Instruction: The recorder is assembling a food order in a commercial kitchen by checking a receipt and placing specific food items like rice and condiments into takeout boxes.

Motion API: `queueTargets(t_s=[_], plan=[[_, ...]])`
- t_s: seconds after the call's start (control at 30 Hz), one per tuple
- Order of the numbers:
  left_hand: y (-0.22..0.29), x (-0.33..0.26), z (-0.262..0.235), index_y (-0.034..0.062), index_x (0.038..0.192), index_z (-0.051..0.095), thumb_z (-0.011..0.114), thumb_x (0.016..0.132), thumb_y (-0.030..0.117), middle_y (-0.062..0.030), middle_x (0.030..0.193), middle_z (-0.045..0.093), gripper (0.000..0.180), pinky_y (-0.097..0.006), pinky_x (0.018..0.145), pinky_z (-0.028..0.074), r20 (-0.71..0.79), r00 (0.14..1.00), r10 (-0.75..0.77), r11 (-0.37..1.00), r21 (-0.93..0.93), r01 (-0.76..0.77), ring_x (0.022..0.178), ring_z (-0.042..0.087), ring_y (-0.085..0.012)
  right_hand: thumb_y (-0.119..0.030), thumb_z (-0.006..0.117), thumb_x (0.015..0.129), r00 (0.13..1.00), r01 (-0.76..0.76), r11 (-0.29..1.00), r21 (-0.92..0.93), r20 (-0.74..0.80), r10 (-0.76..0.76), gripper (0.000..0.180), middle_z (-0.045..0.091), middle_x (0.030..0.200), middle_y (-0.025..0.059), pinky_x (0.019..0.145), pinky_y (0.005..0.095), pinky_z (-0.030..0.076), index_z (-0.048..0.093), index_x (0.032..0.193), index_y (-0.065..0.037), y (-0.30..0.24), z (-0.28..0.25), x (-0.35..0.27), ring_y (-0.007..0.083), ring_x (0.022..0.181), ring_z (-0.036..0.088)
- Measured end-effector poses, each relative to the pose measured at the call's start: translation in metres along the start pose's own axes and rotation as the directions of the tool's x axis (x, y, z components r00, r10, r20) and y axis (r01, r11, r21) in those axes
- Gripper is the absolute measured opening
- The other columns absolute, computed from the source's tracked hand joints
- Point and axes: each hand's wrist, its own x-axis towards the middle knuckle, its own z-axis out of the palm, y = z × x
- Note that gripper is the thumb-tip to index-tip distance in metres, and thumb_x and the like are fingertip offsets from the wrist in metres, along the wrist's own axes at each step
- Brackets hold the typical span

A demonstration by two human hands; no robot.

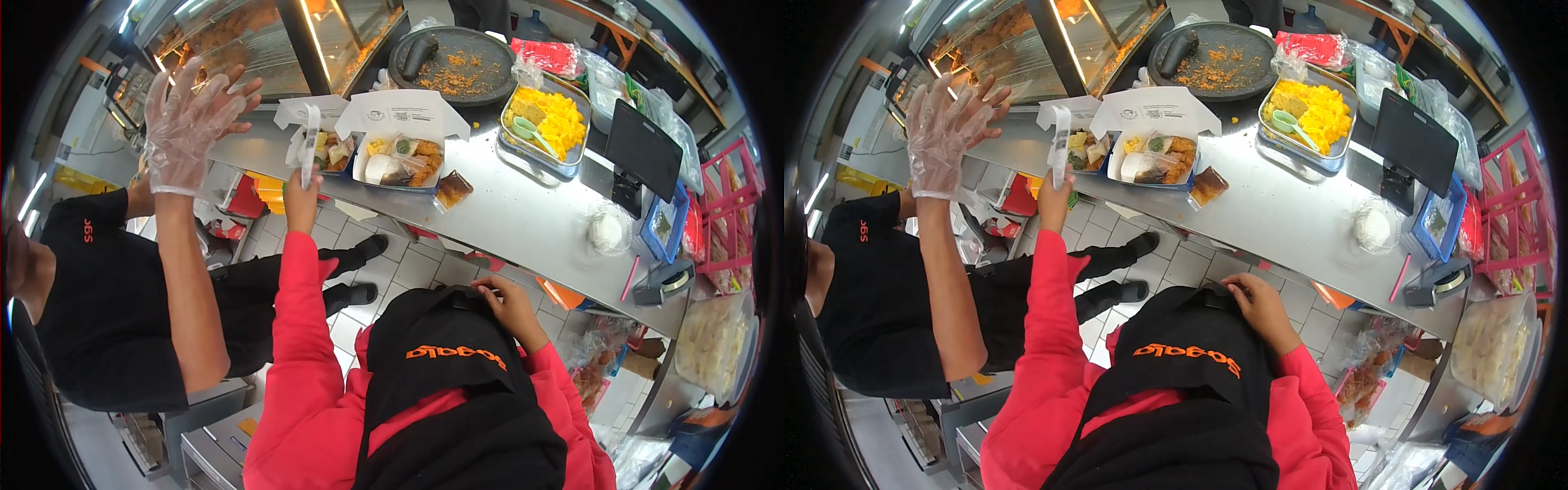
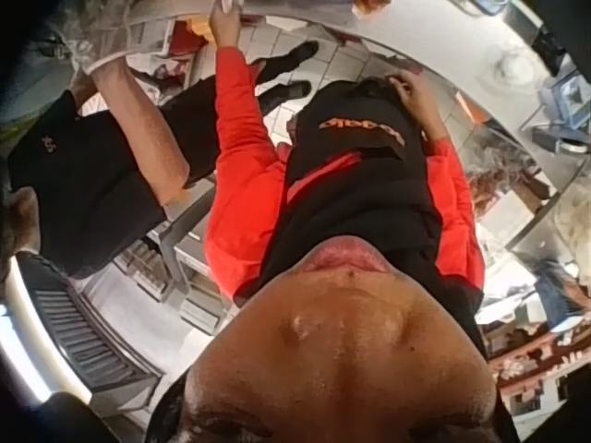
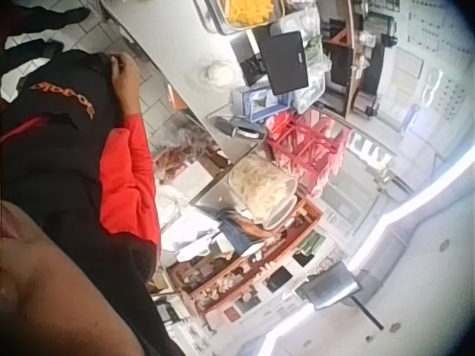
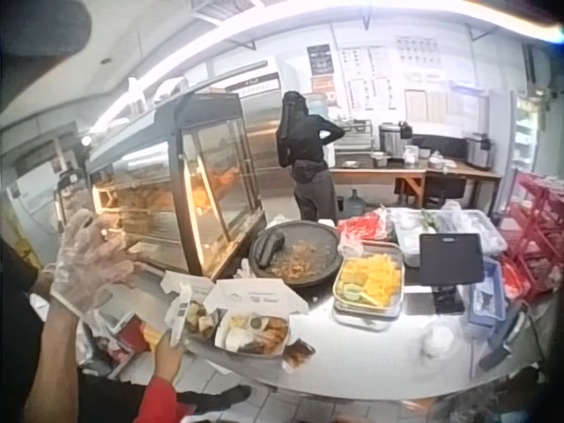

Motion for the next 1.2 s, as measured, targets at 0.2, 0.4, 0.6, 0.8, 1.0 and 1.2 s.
queueTargets(t_s=[0.2, 0.4, 0.6, 0.8, 1.0, 1.2], plan=[[0.0, -0.104, -0.007, 0.0027, 0.109, 0.063, 0.059, 0.089, 0.019, -0.007, 0.082, 0.067, 0.026, -0.025, 0.061, 0.047, 0.141, 0.961, -0.239, 0.969, -0.031, 0.246, 0.063, 0.058, -0.0108, -0.008, 0.056, 0.088, 0.98, 0.154, 0.988, -0.018, 0.133, -0.15, 0.014, 0.064, 0.091, 0.0121, 0.073, 0.0338, 0.05, 0.064, 0.099, -0.004, -0.007, -0.024, 0.005, 0.0273, 0.083, 0.063], [0.049, -0.17, 0.014, 0.0018, 0.119, 0.056, 0.041, 0.098, 0.043, -0.0062, 0.089, 0.064, 0.049, -0.023, 0.063, 0.046, 0.368, 0.84, -0.398, 0.808, -0.292, 0.511, 0.07, 0.055, -0.009, -0.008, 0.057, 0.087, 0.953, 0.227, 0.971, -0.076, 0.22, -0.206, 0.013, 0.064, 0.091, 0.011, 0.073, 0.0337, 0.05, 0.063, 0.097, -0.004, -0.009, -0.054, -0.007, 0.0276, 0.082, 0.062], [0.15, -0.186, 0.05, -0.0003, 0.128, 0.046, 0.031, 0.096, 0.057, -0.0082, 0.093, 0.058, 0.067, -0.028, 0.068, 0.048, 0.506, 0.819, -0.271, 0.493, -0.658, 0.569, 0.074, 0.055, -0.0139, -0.011, 0.061, 0.086, 0.936, 0.258, 0.965, -0.035, 0.257, -0.241, 0.01, 0.065, 0.096, 0.0093, 0.075, 0.0339, 0.049, 0.063, 0.093, -0.003, 0.007, -0.079, -0.031, 0.026, 0.088, 0.06], [0.23, -0.205, 0.091, -0.001, 0.13, 0.041, 0.024, 0.092, 0.066, -0.0085, 0.094, 0.055, 0.079, -0.031, 0.067, 0.05, 0.651, 0.758, 0.038, 0.152, -0.754, 0.639, 0.074, 0.057, -0.0156, -0.015, 0.063, 0.085, 0.946, 0.267, 0.956, -0.121, 0.224, -0.235, 0.014, 0.068, 0.095, 0.0085, 0.075, 0.0335, 0.048, 0.065, 0.089, -0.002, 0.009, -0.106, -0.056, 0.0251, 0.091, 0.061], [0.275, -0.24, 0.144, 0.0001, 0.13, 0.041, 0.021, 0.093, 0.065, -0.0076, 0.095, 0.053, 0.078, -0.029, 0.064, 0.05, 0.769, 0.611, 0.186, 0.082, -0.632, 0.771, 0.073, 0.055, -0.0133, -0.017, 0.057, 0.09, 0.995, 0.081, 0.984, -0.157, 0.078, -0.07, 0.02, 0.069, 0.089, 0.0144, 0.068, 0.0313, 0.048, 0.066, 0.095, 0.001, 0.021, -0.128, -0.085, 0.0273, 0.078, 0.065], [0.293, -0.259, 0.166, 0.0029, 0.132, 0.041, 0.02, 0.093, 0.065, -0.0055, 0.095, 0.054, 0.077, -0.026, 0.065, 0.05, 0.829, 0.482, 0.284, 0.179, -0.539, 0.823, 0.074, 0.055, -0.0118, -0.012, 0.057, 0.091, 0.989, -0.143, 0.988, 0.061, -0.031, 0.145, 0.016, 0.066, 0.076, 0.0115, 0.064, 0.0269, 0.049, 0.064, 0.095, 0.0, 0.038, -0.139, -0.097, 0.0157, 0.067, 0.064]])
